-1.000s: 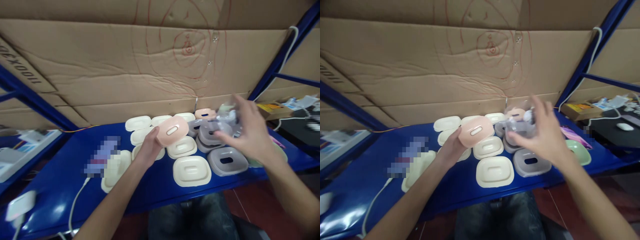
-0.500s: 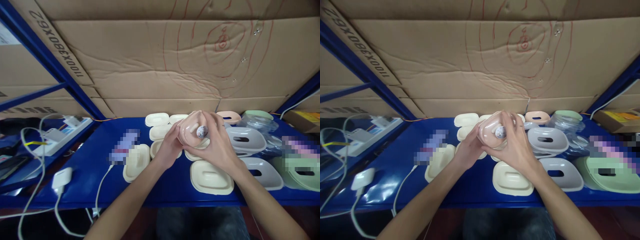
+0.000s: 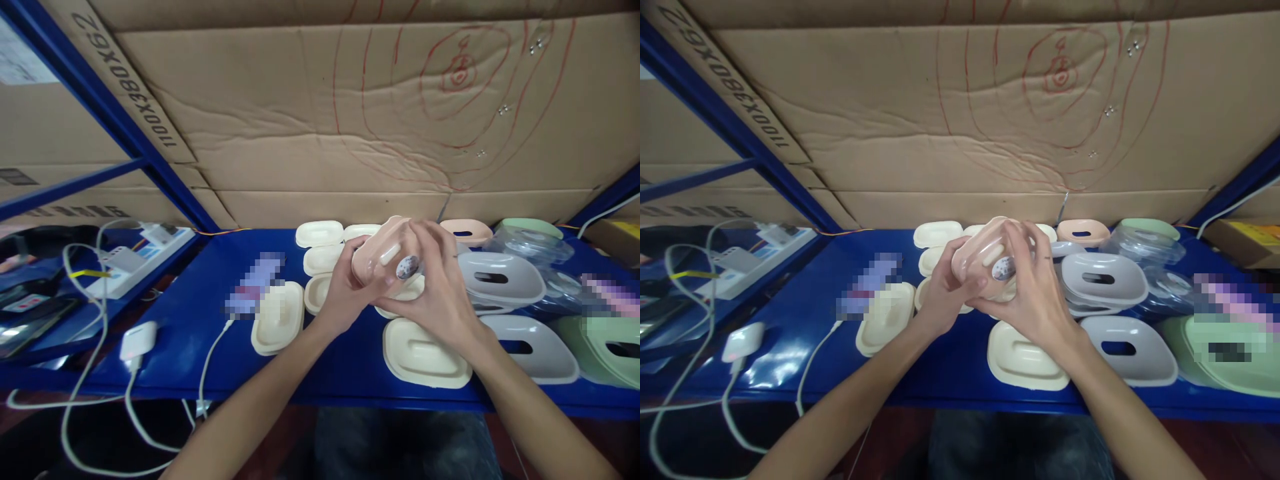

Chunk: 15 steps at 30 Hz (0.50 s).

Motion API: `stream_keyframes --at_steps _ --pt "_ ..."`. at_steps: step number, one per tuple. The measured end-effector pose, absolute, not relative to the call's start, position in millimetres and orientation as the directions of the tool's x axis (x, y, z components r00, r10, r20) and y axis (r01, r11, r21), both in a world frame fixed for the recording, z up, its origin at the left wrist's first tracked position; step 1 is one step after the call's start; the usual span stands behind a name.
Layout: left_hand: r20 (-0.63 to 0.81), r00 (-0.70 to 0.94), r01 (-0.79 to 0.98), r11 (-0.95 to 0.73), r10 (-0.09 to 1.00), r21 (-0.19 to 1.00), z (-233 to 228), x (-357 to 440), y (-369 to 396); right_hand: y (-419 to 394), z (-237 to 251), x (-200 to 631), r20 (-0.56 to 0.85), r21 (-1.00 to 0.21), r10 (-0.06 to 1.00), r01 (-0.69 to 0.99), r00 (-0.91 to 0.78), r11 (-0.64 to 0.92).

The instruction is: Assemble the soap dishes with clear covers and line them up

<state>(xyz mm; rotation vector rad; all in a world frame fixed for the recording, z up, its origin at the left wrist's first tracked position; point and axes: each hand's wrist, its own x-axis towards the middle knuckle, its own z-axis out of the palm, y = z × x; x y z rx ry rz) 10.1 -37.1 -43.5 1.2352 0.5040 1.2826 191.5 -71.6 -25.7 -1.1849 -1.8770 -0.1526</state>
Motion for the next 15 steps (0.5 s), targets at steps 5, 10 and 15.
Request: stream_keyframes --at_steps 5,10,15 --pt "0.357 0.304 -0.434 -0.205 0.883 0.877 -45 8 -37 -75 -28 185 0.770 -0.318 0.625 0.774 -0.126 0.548" --pt "0.344 0.322 -0.422 -0.192 0.882 0.886 -47 7 -39 -78 -28 180 0.792 -0.295 0.598 0.776 -0.128 0.557" --pt "0.336 0.348 -0.431 -0.169 0.875 0.886 -51 6 -39 -79 -28 181 0.787 -0.302 0.603 0.771 -0.131 0.561"
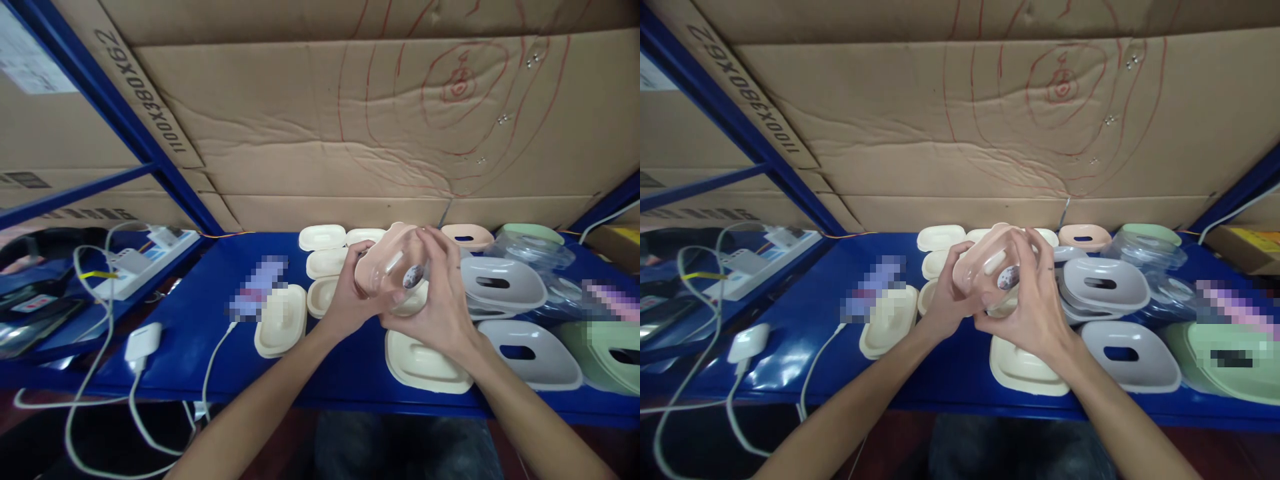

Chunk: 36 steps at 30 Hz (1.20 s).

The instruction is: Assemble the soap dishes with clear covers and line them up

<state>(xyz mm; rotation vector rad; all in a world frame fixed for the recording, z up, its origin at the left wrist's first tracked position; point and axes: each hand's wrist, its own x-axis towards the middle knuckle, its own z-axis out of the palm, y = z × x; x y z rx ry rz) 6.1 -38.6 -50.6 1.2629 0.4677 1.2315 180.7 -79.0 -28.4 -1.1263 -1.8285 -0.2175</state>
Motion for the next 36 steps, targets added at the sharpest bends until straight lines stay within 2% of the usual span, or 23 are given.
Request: stream_keyframes --at_steps 6,11,19,29,36 --pt "0.361 0.327 -0.482 -0.175 0.873 0.859 -51 7 -36 -81 -28 178 0.780 -0.322 0.615 0.772 -0.111 0.548" --pt "0.240 0.320 -0.536 -0.034 0.917 0.844 -41 8 -40 -82 -27 179 0.781 -0.319 0.615 0.776 -0.110 0.544" --pt "0.207 0.327 -0.546 0.006 0.922 0.838 -36 8 -41 -82 -26 179 0.775 -0.325 0.622 0.775 -0.110 0.542" --pt "0.208 0.312 -0.531 -0.012 0.927 0.847 -33 7 -41 -79 -23 188 0.720 -0.370 0.676 0.737 -0.157 0.565" --pt "0.257 0.323 -0.510 -0.061 0.911 0.858 -43 6 -40 -77 -28 187 0.742 -0.363 0.652 0.725 -0.154 0.585"
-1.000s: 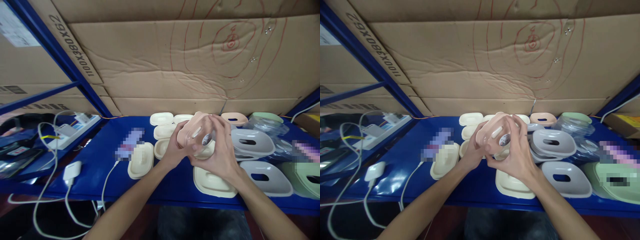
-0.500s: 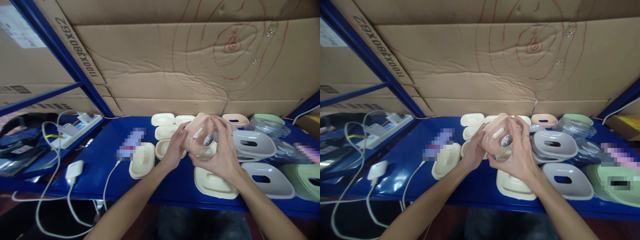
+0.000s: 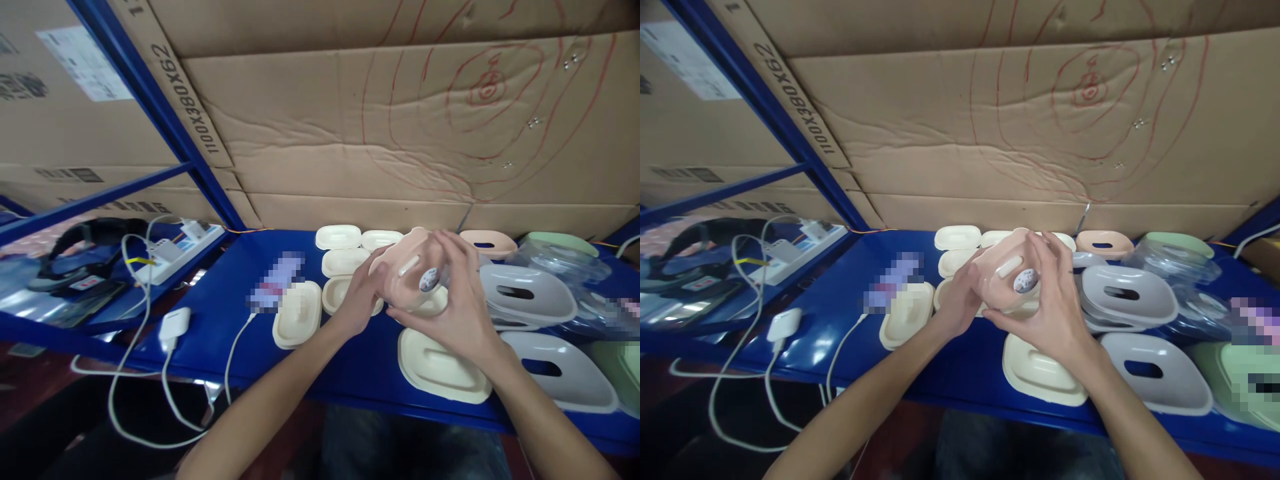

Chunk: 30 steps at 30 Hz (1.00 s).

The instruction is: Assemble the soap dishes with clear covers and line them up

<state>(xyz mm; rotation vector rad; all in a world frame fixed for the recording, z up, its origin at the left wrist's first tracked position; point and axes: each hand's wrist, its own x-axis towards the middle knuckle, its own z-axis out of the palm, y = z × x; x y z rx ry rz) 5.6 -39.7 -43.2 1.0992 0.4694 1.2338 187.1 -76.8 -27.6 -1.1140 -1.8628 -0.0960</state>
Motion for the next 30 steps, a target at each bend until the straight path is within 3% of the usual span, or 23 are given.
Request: stream_keyframes --at_steps 5,9,12,14,16,20,30 --pt "0.274 0.278 -0.413 -0.143 0.921 0.899 -46 3 -39 -77 -26 192 0.722 -0.424 0.677 0.680 -0.146 0.598" --pt "0.319 0.305 -0.387 -0.189 0.897 0.902 -40 -5 -31 -73 -26 200 0.658 -0.681 0.752 0.453 0.036 0.575" --pt "0.315 0.411 -0.387 -0.149 0.855 0.910 -36 -10 -25 -70 -26 202 0.456 -0.885 0.879 0.179 0.139 0.431" --pt "0.284 0.421 -0.412 -0.098 0.861 0.906 -36 -11 -23 -69 -24 201 0.303 -0.953 0.944 0.029 0.131 0.301" --pt "0.279 0.401 -0.436 -0.086 0.873 0.896 -37 -9 -22 -69 -21 198 0.216 -0.971 0.965 -0.075 0.149 0.229" --pt "0.307 0.391 -0.421 -0.128 0.868 0.898 -40 -6 -20 -70 -18 195 0.179 -0.959 0.964 -0.183 0.196 0.215" --pt "0.259 0.450 -0.428 -0.047 0.855 0.902 -41 -9 -18 -72 -19 194 0.172 -0.961 0.963 -0.182 0.207 0.211"
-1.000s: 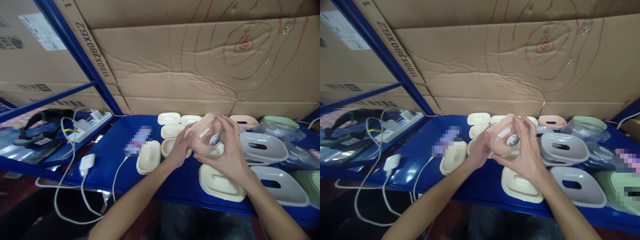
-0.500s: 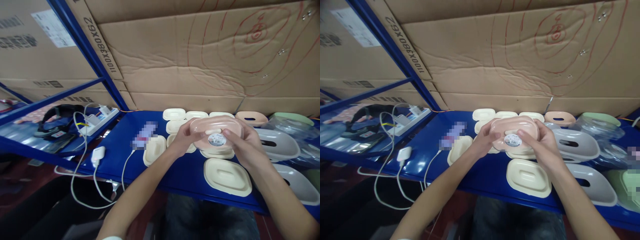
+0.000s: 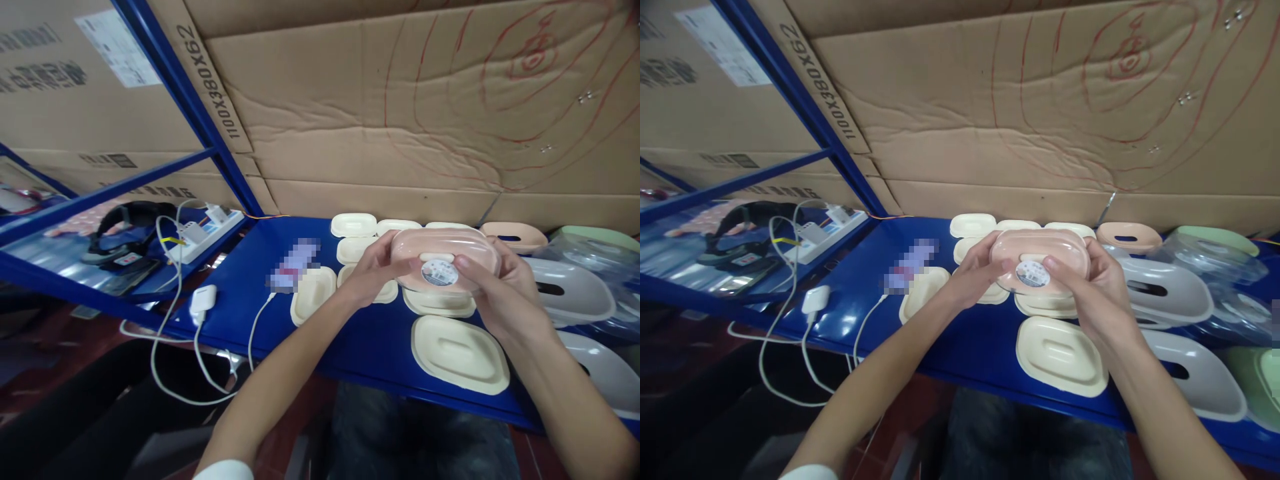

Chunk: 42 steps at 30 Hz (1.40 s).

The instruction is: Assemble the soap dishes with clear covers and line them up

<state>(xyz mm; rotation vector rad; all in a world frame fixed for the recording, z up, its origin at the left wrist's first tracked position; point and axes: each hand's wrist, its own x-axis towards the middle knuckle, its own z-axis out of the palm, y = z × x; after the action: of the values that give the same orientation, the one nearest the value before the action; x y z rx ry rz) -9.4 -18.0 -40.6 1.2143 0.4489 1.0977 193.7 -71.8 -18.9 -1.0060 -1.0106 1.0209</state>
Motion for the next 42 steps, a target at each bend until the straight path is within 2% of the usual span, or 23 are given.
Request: stream_keyframes --at_steps 7,17,22,28,33,42 --pt "0.308 0.348 -0.439 -0.137 0.885 0.888 -43 -4 -17 -70 -23 186 0.178 -0.942 0.939 -0.224 0.294 0.249" --pt "0.318 0.353 -0.434 -0.146 0.880 0.889 -38 -11 -17 -71 -20 188 0.252 -0.942 0.943 -0.168 0.217 0.290" --pt "0.309 0.374 -0.433 -0.130 0.874 0.892 -38 -10 -16 -72 -16 187 0.239 -0.935 0.947 -0.212 0.216 0.285" --pt "0.340 0.348 -0.359 -0.211 0.873 0.909 -38 -14 -13 -73 -16 183 0.236 -0.910 0.938 -0.282 0.253 0.305" --pt "0.367 0.324 -0.221 -0.308 0.872 0.925 -33 -18 -15 -73 -19 183 0.224 -0.902 0.920 -0.290 0.322 0.321" --pt "0.414 0.268 -0.129 -0.393 0.870 0.910 0 -46 -25 -82 -16 188 0.253 -0.893 0.956 -0.346 0.146 0.289"
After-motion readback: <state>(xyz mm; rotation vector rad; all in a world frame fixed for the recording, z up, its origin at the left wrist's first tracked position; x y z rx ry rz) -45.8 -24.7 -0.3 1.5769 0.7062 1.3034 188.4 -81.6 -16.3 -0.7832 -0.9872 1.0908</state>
